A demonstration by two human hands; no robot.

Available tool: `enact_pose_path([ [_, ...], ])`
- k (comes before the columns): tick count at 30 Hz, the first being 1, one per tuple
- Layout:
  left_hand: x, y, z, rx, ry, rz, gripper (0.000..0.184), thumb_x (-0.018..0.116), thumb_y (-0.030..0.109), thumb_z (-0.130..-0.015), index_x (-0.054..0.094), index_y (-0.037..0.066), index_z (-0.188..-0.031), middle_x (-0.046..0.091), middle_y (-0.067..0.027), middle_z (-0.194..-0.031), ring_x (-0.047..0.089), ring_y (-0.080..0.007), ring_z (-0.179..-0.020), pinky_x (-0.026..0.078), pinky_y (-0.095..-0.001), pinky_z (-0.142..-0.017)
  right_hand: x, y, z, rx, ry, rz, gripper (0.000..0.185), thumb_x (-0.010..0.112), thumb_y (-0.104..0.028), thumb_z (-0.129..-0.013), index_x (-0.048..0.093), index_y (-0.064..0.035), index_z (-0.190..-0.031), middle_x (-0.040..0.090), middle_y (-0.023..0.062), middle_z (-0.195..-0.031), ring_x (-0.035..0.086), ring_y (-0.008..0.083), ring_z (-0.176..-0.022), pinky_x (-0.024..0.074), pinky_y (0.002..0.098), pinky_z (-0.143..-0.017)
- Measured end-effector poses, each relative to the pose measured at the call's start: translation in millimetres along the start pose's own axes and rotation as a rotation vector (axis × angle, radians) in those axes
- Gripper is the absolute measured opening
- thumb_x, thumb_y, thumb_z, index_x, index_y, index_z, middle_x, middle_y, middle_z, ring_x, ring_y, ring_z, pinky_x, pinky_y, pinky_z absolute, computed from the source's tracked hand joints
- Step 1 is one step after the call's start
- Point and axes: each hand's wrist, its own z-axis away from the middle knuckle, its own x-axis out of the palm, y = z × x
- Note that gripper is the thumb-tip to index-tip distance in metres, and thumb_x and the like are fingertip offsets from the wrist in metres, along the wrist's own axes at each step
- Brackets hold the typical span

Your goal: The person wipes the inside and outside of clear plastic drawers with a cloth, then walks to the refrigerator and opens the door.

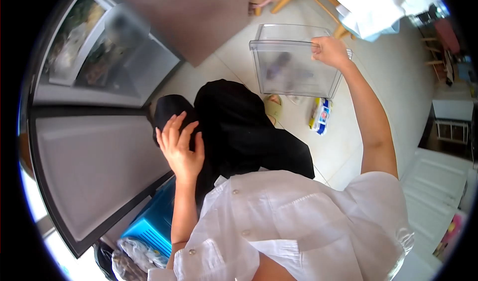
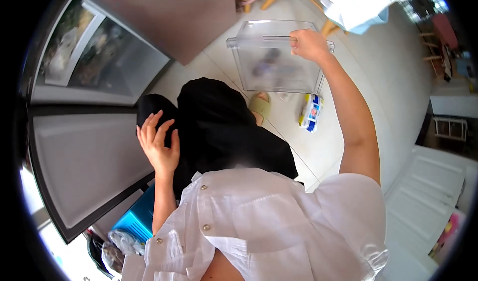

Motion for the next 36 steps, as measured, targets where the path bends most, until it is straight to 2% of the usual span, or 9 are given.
enact_pose_path([
  [5,7.9,3.3,-6.3,0.022,-0.029,-0.05,0.021,0.068,0.008,-0.072,0.069,0.013,-0.093,0.06,-0.0014,-0.121,0.049,-0.025,-0.121,0.025,-0.0504,-0.109,-14.2,11.3,74.3,0.055,-0.031,0.041,0.019,0.075,-0.012,-0.067,0.058,-0.0102,-0.075,0.066,0.0027,-0.075,0.064,0.0253,-0.075,0.0483,0.0384,-0.067],
  [8,11.1,8.7,-8.7,0.032,-0.057,-0.094,0.02,0.068,0.009,-0.073,0.069,0.014,-0.093,0.061,-0.0001,-0.12,0.049,-0.0246,-0.122,0.024,-0.0504,-0.11,-5.0,33.0,130.0,0.171,0.049,-0.033,0.02,0.075,-0.011,-0.066,0.056,-0.0101,-0.075,0.065,0.0021,-0.071,0.064,0.026,-0.072,0.0478,0.0385,-0.068],
  [10,12.9,10.5,-10.5,0.033,-0.072,-0.125,0.019,0.068,0.009,-0.073,0.069,0.014,-0.092,0.061,0.0005,-0.12,0.048,-0.0245,-0.122,0.023,-0.0502,-0.11,1.2,48.3,171.0,0.216,0.078,0.028,0.022,0.075,-0.01,-0.065,0.055,-0.0097,-0.075,0.065,0.0019,-0.069,0.064,0.0261,-0.073,0.048,0.0385,-0.069],
  [11,13.9,8.7,-9.5,0.041,-0.098,-0.139,0.021,0.068,0.011,-0.075,0.069,0.014,-0.096,0.06,0.0011,-0.122,0.046,-0.0241,-0.125,0.022,-0.0504,-0.111,6.6,55.8,192.6,0.27,0.089,0.05,0.023,0.076,-0.011,-0.065,0.055,-0.0092,-0.075,0.066,0.0021,-0.071,0.064,0.0259,-0.074,0.0484,0.0385,-0.07],
  [18,18.6,12.8,-12.4,0.076,-0.135,-0.221,0.02,0.068,0.014,-0.077,0.069,0.015,-0.098,0.059,0.0018,-0.124,0.044,-0.0238,-0.128,0.02,-0.0512,-0.112,94.3,93.0,329.1,0.741,0.333,0.042,0.023,0.077,-0.013,-0.067,0.057,-0.0074,-0.077,0.07,0.0029,-0.078,0.067,0.0245,-0.074,0.051,0.0368,-0.069],
  [23,23.5,16.6,-11.7,0.108,-0.15,-0.259,0.019,0.068,0.016,-0.078,0.069,0.016,-0.097,0.058,0.0029,-0.125,0.044,-0.0238,-0.128,0.02,-0.0521,-0.112,164.3,121.4,386.1,1.027,0.286,0.19,0.022,0.077,-0.023,-0.068,0.06,-0.0135,-0.078,0.07,0.0,-0.079,0.067,0.0239,-0.074,0.0505,0.0374,-0.067],
  [27,24.3,21.2,-13.0,0.125,-0.181,-0.291,0.019,0.068,0.017,-0.078,0.069,0.016,-0.098,0.058,0.0032,-0.126,0.043,-0.0237,-0.129,0.019,-0.0524,-0.112,202.3,127.5,414.8,1.11,0.225,0.294,0.024,0.077,-0.027,-0.07,0.059,-0.0166,-0.082,0.069,-0.003,-0.083,0.066,0.0217,-0.078,0.0488,0.0379,-0.069],
  [33,27.2,22.4,-13.0,0.143,-0.197,-0.314,0.02,0.068,0.017,-0.078,0.069,0.016,-0.098,0.058,0.0033,-0.127,0.043,-0.0239,-0.129,0.019,-0.0527,-0.112,235.3,118.4,438.0,1.141,0.23,0.347,0.016,0.073,-0.019,-0.072,0.059,-0.0167,-0.081,0.067,-0.0034,-0.078,0.065,0.0191,-0.074,0.0473,0.037,-0.069],
  [36,28.4,22.7,-13.0,0.155,-0.191,-0.318,0.019,0.068,0.017,-0.078,0.069,0.016,-0.097,0.058,0.0031,-0.126,0.043,-0.0242,-0.128,0.019,-0.0523,-0.112,251.2,114.3,447.5,1.172,0.234,0.344,0.016,0.072,-0.019,-0.072,0.059,-0.0165,-0.082,0.067,-0.0035,-0.079,0.065,0.0183,-0.074,0.0473,0.0372,-0.069],
])
